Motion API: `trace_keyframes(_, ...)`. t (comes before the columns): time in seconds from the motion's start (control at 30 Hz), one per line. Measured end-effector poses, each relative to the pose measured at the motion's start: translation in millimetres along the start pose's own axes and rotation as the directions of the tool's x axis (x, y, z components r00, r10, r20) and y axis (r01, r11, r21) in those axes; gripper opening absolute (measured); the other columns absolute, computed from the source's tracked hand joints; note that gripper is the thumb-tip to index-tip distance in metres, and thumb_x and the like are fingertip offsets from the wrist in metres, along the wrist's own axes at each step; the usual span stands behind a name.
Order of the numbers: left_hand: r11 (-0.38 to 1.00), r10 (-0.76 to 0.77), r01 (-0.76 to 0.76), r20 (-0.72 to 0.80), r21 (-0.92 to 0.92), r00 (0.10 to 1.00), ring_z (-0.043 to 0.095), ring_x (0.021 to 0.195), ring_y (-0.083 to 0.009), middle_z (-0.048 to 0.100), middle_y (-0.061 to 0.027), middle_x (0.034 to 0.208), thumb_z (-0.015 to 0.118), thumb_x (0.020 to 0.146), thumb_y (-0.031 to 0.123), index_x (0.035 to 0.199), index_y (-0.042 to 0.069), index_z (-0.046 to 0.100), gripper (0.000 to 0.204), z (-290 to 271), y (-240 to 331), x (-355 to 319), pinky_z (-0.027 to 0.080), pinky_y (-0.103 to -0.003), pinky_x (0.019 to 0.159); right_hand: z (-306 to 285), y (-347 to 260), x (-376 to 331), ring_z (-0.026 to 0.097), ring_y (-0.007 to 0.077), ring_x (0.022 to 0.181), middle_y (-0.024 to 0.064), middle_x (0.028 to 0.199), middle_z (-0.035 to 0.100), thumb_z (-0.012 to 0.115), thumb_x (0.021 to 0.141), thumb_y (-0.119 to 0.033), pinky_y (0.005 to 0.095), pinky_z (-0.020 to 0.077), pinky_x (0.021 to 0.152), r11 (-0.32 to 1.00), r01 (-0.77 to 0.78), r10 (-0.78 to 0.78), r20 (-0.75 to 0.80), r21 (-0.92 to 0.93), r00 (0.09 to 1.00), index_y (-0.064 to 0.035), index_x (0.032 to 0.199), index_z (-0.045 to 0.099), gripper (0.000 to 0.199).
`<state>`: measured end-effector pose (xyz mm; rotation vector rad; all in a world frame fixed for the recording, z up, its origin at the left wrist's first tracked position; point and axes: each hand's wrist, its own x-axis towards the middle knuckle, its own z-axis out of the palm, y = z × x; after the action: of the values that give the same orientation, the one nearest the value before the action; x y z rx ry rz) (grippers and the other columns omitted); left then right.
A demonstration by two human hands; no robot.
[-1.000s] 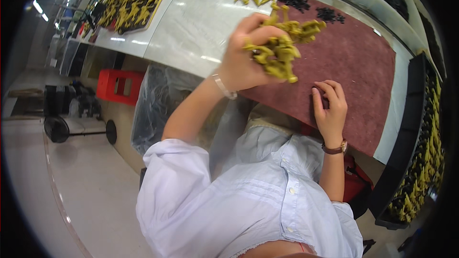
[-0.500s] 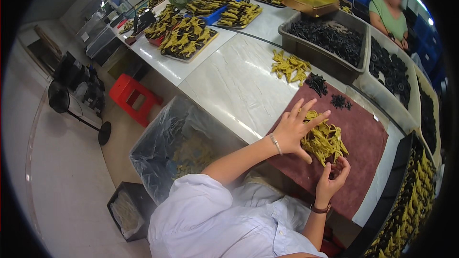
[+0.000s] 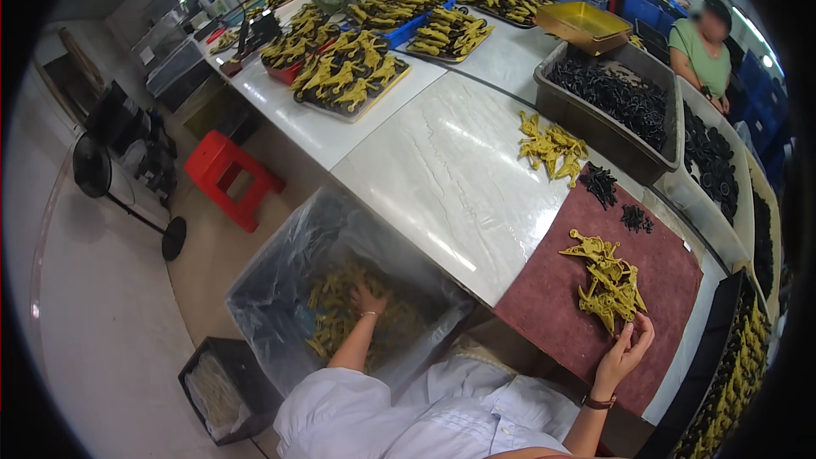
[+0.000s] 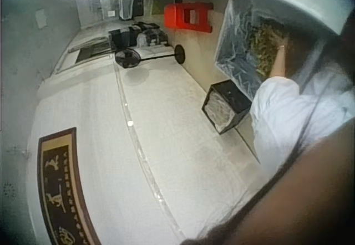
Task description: The person assembles toy motorcycles by attaching wheels to motorcycle frames, stacks the finished motorcycles into a storage tray, and retrieves more motorcycle frame parts from a bin.
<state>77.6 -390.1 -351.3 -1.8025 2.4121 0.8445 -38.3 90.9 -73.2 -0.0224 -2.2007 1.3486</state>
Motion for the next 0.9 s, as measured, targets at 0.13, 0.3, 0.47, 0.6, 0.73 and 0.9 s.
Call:
trace_keyframes(0.13, 0.985, 0.03, -0.09, 0.373, 0.145, 0.927, 0.0, 0.14, -0.0446, -0.009, -0.0234, 0.152, 0.082, 0.052, 0.057, 0.149, 0.029, -0.001, 0.131, 12.4, 14.0, 12.7, 0.012, -0.053, 0.113, -0.9, -10.5, -2.1, 0.051, 0.0129, 0.101, 0.0054, 0.118, 0.047, 0.047, 0.097, -0.015, 0.0238, 0.0469, 0.075, 0.997, 0.009, -0.011, -0.026, -0.082, 1.0, -0.0013, 0.118, 0.05, 0.025)
trace_keyframes(0.3, 0.864, 0.021, -0.276, 0.518, 0.42, 0.855, -0.003, 0.139, -0.0467, -0.009, -0.0201, 0.153, 0.072, 0.061, 0.061, 0.15, 0.023, 0.001, 0.119, 68.3, 29.5, 37.2, 0.009, -0.052, 0.114, 2.1, -17.9, -2.4, 0.051, 0.0126, 0.097, 0.0058, 0.116, 0.047, 0.047, 0.096, -0.011, 0.0229, 0.0452, 0.075, 0.984, 0.018, -0.017, 0.006, -0.175, 1.0, -0.0009, 0.115, 0.05, 0.022)
trace_keyframes(0.47, 0.824, 0.133, -0.327, 0.403, 0.463, 0.905, 0.0, 0.135, -0.0548, 0.001, -0.0206, 0.153, 0.068, 0.069, 0.056, 0.15, 0.018, 0.008, 0.108, 88.6, 3.2, 2.6, 0.012, -0.052, 0.112, 12.8, -31.9, -0.5, 0.049, 0.0111, 0.088, 0.0062, 0.113, 0.048, 0.047, 0.094, -0.008, 0.0217, 0.0424, 0.067, 0.983, 0.018, -0.018, -0.001, -0.184, 1.0, -0.0005, 0.112, 0.052, 0.02)
trace_keyframes(0.6, 0.855, -0.035, -0.134, 0.313, 0.502, 0.949, 0.028, 0.131, -0.0429, 0.025, -0.0074, 0.148, 0.071, 0.071, 0.045, 0.144, 0.018, 0.03, 0.088, 64.8, 35.7, -30.2, 0.034, -0.047, 0.105, 14.8, -29.9, 3.3, 0.049, 0.0111, 0.087, 0.0067, 0.112, 0.049, 0.048, 0.094, -0.008, 0.0212, 0.042, 0.065, 0.972, 0.048, -0.049, -0.003, -0.231, 0.999, -0.001, 0.111, 0.052, 0.019)
trace_keyframes(0.73, 0.854, 0.017, -0.183, 0.325, 0.487, 0.946, 0.03, 0.13, -0.0422, 0.027, -0.0096, 0.146, 0.072, 0.07, 0.045, 0.143, 0.016, 0.031, 0.089, 76.5, 25.9, -18.1, 0.033, -0.048, 0.105, 12.1, -30.9, 6.0, 0.05, 0.0112, 0.085, 0.0074, 0.113, 0.049, 0.049, 0.093, -0.008, 0.0208, 0.0416, 0.063, 0.971, 0.053, -0.051, 0.016, -0.233, 0.999, -0.0014, 0.11, 0.054, 0.019)
trace_keyframes(0.9, 0.85, 0.114, -0.276, 0.355, 0.449, 0.928, 0.033, 0.13, -0.0411, 0.031, -0.0133, 0.144, 0.073, 0.068, 0.045, 0.142, 0.013, 0.031, 0.091, 98.1, 1.4, -1.0, 0.032, -0.048, 0.105, 9.3, -34.6, 6.0, 0.056, 0.0191, 0.094, 0.013, 0.116, 0.048, 0.05, 0.091, -0.006, 0.0258, 0.0483, 0.069, 0.982, -0.006, 0.011, 0.026, -0.188, 1.0, -0.0009, 0.109, 0.055, 0.019)
